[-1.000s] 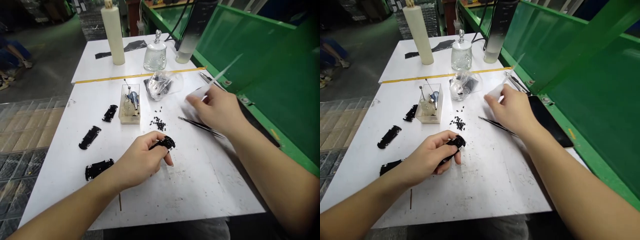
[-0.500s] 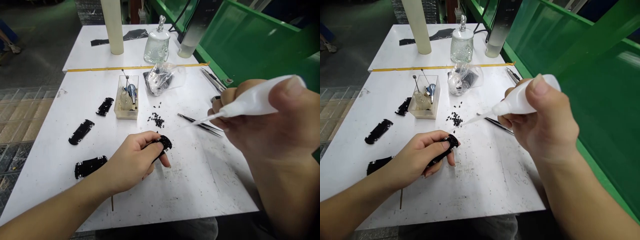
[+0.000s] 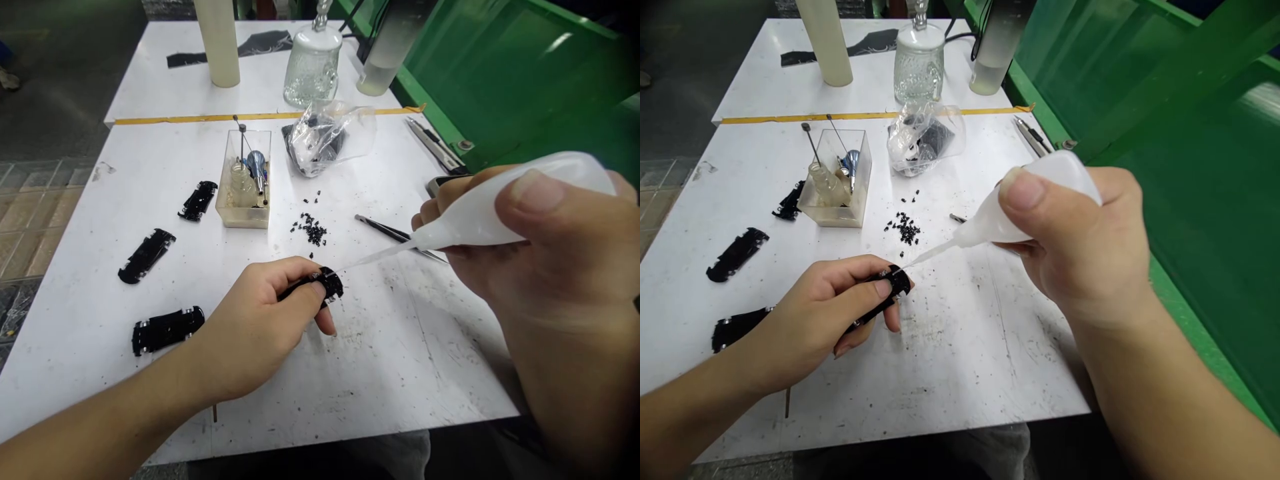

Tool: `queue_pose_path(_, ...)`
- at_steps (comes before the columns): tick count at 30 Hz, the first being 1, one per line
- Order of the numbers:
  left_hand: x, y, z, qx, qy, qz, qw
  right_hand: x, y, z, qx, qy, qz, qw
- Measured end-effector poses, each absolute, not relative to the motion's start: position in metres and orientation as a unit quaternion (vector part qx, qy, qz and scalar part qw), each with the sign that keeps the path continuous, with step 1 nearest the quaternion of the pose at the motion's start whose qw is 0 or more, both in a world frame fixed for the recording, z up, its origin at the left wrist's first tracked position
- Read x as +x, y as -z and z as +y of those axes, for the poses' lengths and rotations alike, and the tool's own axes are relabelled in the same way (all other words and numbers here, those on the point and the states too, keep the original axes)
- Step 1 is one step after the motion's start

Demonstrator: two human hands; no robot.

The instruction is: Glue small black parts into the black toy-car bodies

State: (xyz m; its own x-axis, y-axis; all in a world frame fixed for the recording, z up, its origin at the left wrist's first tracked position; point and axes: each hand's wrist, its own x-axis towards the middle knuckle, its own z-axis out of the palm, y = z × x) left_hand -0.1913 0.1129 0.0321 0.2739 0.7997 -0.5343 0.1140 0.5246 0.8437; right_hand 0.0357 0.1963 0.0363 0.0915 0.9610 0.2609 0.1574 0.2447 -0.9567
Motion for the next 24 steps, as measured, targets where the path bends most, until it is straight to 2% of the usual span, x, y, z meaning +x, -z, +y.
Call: queue_pose_path(24, -0.1904, -0.0349, 0.1129, 0.427, -0.251, 0.550, 0.672, 0.0419, -0.0336, 0.1950, -0.467, -0.375, -0.584, 0.548)
